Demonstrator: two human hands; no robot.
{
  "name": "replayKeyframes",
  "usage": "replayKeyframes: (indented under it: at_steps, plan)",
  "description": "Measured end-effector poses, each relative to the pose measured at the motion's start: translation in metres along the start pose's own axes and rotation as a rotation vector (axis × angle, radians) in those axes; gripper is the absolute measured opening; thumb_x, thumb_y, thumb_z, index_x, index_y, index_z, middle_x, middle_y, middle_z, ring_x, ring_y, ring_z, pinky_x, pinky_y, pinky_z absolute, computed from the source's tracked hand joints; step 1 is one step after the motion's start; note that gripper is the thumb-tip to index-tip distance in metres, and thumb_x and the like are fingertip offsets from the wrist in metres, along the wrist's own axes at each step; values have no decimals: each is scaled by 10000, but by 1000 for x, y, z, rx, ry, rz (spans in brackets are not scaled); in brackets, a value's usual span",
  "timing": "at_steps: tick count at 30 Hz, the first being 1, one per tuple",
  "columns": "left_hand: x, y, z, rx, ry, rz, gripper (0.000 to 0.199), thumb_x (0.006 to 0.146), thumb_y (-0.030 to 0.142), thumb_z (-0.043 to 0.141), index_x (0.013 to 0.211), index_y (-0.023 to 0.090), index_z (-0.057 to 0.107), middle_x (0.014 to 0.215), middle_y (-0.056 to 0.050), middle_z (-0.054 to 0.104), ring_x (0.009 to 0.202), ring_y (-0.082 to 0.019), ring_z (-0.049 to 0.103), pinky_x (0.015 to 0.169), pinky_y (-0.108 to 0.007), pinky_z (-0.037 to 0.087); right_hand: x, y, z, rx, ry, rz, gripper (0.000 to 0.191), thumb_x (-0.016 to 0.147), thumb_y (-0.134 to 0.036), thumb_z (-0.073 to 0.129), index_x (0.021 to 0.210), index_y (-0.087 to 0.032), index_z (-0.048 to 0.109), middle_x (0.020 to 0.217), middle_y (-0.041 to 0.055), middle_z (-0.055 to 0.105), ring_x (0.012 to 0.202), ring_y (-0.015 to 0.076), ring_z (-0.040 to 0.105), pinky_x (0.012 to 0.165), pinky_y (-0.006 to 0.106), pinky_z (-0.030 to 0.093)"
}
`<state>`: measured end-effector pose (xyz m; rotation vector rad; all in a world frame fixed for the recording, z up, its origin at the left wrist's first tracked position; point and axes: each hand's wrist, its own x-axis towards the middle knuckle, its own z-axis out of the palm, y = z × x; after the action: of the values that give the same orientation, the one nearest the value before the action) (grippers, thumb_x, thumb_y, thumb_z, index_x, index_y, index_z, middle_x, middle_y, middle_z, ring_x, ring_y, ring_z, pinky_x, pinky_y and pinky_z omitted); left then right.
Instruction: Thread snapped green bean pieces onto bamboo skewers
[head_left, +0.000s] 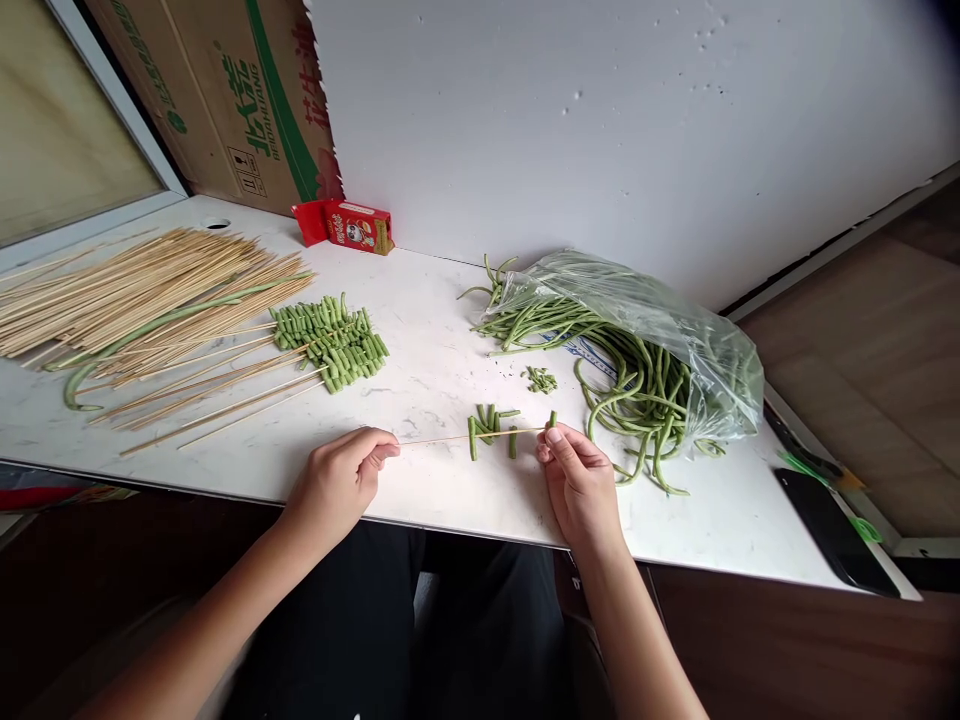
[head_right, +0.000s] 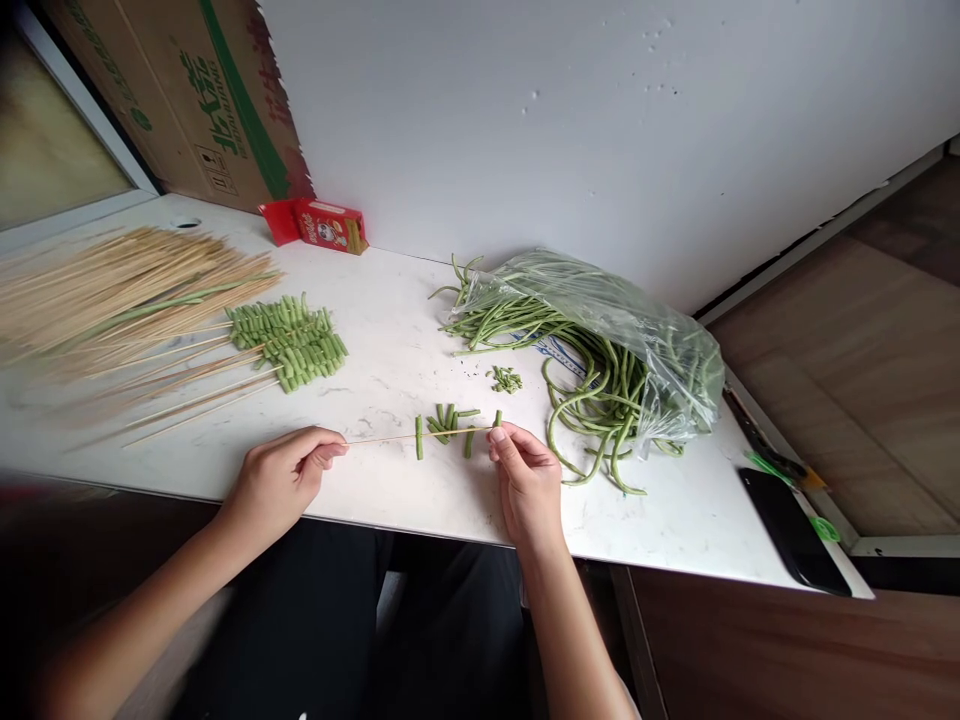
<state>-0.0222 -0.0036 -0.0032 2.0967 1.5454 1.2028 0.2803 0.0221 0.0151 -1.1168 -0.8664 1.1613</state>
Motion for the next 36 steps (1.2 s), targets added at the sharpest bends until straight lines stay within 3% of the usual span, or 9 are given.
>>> replayKeyframes:
  at_steps: [15,22,36]
  plan:
    - [0,0,1,21,11,6,257,1019,164,499,898,202,723,844,-16,787,726,-157,728,698,-255,547,0,3,-1,-43,12,-13,288,747,-447,946,896,-226,837,793,22,680,747,167,541,764,354,474]
    - [0,2,0,22,20,-14,252,1039,210,505,913,201,724,844,-24,783,711,-159,714,697,-265,545,-1,2,1,11,-32,-47,236,840,-471,871,910,-250,826,800,19,675,747,175,561,796,375,492]
    - [-3,-1,1,45,15,33,221,1029,139,519,932,196,709,877,-19,788,782,-162,740,727,-251,539,0,3,5,-4,14,-27,289,797,-485,904,887,-220,833,725,7,635,736,162,528,773,353,457]
